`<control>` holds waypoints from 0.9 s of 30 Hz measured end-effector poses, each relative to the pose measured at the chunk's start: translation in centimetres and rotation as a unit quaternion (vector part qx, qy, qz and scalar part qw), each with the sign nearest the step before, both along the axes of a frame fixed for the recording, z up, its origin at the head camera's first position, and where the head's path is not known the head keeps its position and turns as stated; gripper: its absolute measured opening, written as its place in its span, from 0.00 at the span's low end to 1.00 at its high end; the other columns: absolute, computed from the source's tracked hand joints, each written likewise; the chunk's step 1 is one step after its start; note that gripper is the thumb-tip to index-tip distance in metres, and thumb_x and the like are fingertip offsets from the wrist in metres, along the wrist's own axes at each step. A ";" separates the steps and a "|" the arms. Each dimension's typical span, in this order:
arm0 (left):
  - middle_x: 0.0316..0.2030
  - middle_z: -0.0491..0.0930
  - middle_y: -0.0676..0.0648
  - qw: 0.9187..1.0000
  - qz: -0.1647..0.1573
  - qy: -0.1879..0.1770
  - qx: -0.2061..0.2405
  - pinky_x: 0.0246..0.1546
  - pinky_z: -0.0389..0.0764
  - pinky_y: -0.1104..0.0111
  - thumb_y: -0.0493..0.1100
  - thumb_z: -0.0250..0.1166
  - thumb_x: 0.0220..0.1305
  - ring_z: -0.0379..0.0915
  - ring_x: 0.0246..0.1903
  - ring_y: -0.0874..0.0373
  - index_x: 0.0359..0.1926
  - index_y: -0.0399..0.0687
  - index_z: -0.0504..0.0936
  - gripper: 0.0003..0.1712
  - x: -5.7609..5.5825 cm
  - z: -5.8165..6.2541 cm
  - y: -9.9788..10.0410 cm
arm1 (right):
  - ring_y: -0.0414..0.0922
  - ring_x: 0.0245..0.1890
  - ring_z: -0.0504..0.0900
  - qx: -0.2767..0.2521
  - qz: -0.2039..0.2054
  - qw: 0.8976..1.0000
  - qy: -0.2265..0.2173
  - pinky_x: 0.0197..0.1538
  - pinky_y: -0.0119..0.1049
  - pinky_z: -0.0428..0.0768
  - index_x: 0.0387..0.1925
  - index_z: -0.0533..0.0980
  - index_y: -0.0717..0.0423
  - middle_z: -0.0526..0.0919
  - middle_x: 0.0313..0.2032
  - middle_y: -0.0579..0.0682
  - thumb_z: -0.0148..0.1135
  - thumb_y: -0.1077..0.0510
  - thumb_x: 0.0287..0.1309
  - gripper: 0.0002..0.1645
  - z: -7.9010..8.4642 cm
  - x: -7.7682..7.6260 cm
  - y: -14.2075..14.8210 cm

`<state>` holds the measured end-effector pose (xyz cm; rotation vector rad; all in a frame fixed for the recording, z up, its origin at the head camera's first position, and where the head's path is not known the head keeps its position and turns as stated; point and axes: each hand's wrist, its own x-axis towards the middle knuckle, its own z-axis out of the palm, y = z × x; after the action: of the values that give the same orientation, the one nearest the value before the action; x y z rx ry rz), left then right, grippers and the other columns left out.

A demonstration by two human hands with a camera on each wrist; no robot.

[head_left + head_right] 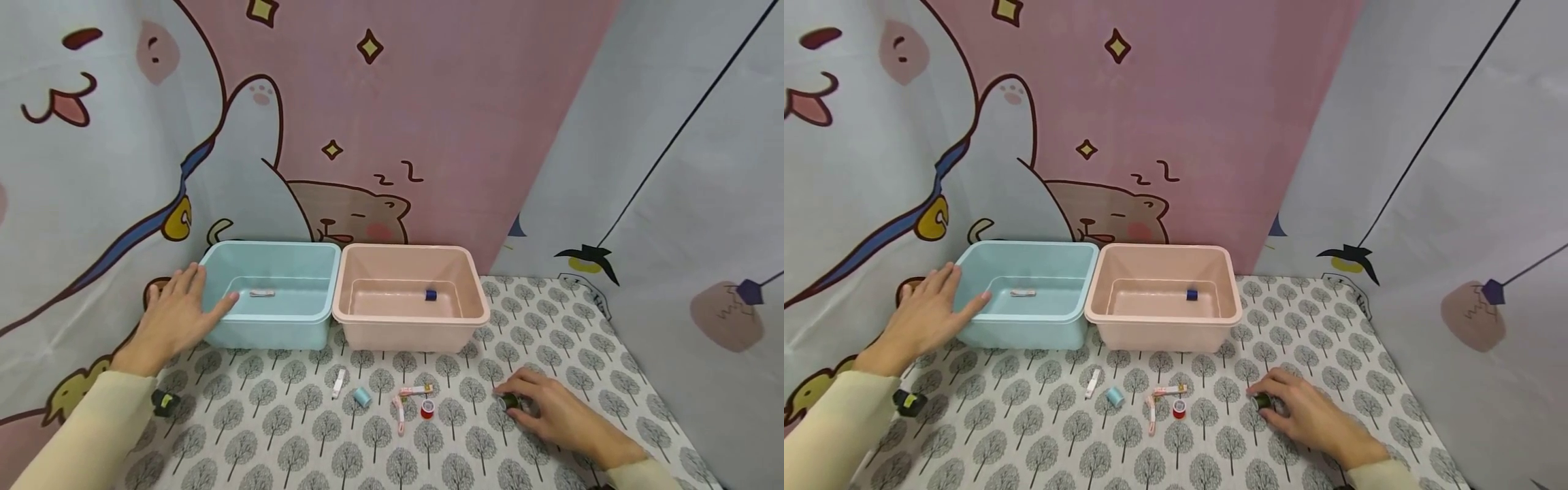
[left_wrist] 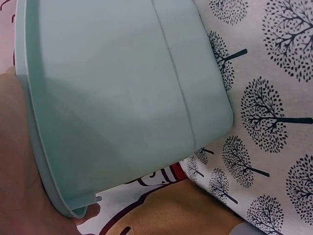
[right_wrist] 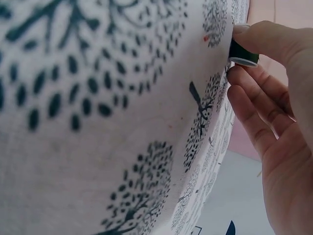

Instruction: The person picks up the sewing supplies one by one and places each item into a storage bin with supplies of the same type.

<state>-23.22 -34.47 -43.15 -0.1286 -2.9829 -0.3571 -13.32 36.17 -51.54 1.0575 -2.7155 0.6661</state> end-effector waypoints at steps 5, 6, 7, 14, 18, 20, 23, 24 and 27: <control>0.92 0.42 0.19 1.000 -0.004 -0.011 0.000 0.82 0.37 0.12 0.81 0.46 0.87 0.39 0.89 0.12 0.93 0.25 0.43 0.68 0.0 0.1 -0.1 | 0.24 0.35 0.78 -0.003 0.005 1.000 0.002 0.34 0.27 0.84 0.58 0.90 0.42 0.90 0.51 0.41 0.86 0.67 0.61 0.27 -0.1 -0.4 0.0; 0.92 0.42 0.19 1.000 -0.005 -0.013 -0.001 0.82 0.36 0.12 0.81 0.46 0.87 0.39 0.89 0.13 0.93 0.25 0.42 0.68 0.0 0.2 -0.1 | 0.26 0.36 0.81 0.000 0.005 1.000 0.009 0.35 0.28 0.85 0.57 0.91 0.41 0.90 0.51 0.40 0.87 0.67 0.60 0.27 -0.1 -0.5 -0.1; 0.92 0.41 0.19 1.000 -0.006 -0.015 0.000 0.82 0.35 0.11 0.81 0.46 0.87 0.38 0.90 0.13 0.93 0.25 0.42 0.68 0.0 0.2 -0.1 | 0.28 0.38 0.83 0.003 0.005 1.000 0.018 0.37 0.29 0.87 0.57 0.91 0.40 0.90 0.51 0.39 0.87 0.67 0.59 0.28 -0.1 -0.5 -0.1; 0.92 0.40 0.20 1.000 -0.019 -0.017 -0.002 0.81 0.33 0.11 0.79 0.48 0.87 0.38 0.91 0.15 0.93 0.25 0.44 0.67 0.2 0.2 -0.5 | 0.35 0.46 0.90 0.010 0.002 0.999 0.050 0.44 0.33 0.91 0.55 0.91 0.38 0.90 0.51 0.37 0.88 0.67 0.57 0.29 -0.1 -0.7 -0.4; 0.92 0.42 0.21 1.000 -0.017 -0.014 -0.012 0.82 0.35 0.12 0.79 0.48 0.87 0.39 0.91 0.15 0.93 0.25 0.45 0.67 0.4 0.1 -0.7 | 0.31 0.44 0.87 0.006 0.001 0.998 0.056 0.42 0.30 0.89 0.55 0.91 0.40 0.90 0.50 0.37 0.89 0.65 0.58 0.27 0.1 -0.9 -0.7; 0.92 0.42 0.21 1.000 -0.017 -0.014 -0.014 0.82 0.35 0.12 0.79 0.48 0.87 0.38 0.91 0.15 0.93 0.25 0.44 0.67 0.4 0.1 -0.8 | 0.31 0.43 0.87 0.003 0.005 0.998 0.060 0.41 0.30 0.88 0.55 0.91 0.42 0.90 0.50 0.38 0.89 0.65 0.58 0.26 0.4 -1.1 -0.7; 0.92 0.42 0.21 1.000 -0.023 -0.015 -0.015 0.83 0.35 0.12 0.79 0.49 0.87 0.38 0.91 0.16 0.93 0.25 0.44 0.67 0.3 0.2 -1.0 | 0.31 0.43 0.87 -0.003 0.005 0.998 0.059 0.39 0.32 0.90 0.55 0.91 0.45 0.92 0.50 0.40 0.89 0.66 0.57 0.26 1.2 -1.5 -0.6; 0.92 0.42 0.21 0.999 -0.025 -0.017 -0.013 0.83 0.35 0.13 0.79 0.49 0.87 0.38 0.91 0.16 0.93 0.25 0.44 0.67 0.3 0.2 -1.0 | 0.31 0.42 0.87 -0.005 0.004 0.998 0.056 0.39 0.32 0.90 0.56 0.91 0.46 0.92 0.50 0.41 0.88 0.67 0.58 0.26 1.5 -1.6 -0.6; 0.92 0.43 0.20 0.999 -0.031 -0.020 -0.014 0.83 0.36 0.13 0.78 0.50 0.87 0.39 0.91 0.16 0.93 0.25 0.43 0.66 0.3 0.3 -1.2 | 0.31 0.43 0.88 -0.008 -0.004 0.999 0.051 0.38 0.34 0.91 0.56 0.91 0.46 0.93 0.51 0.41 0.88 0.67 0.58 0.26 2.3 -1.8 -0.6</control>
<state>-22.93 -35.62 -42.89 -0.2201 -3.0293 -0.3278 -15.11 35.58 -49.24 1.0456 -2.6217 0.6141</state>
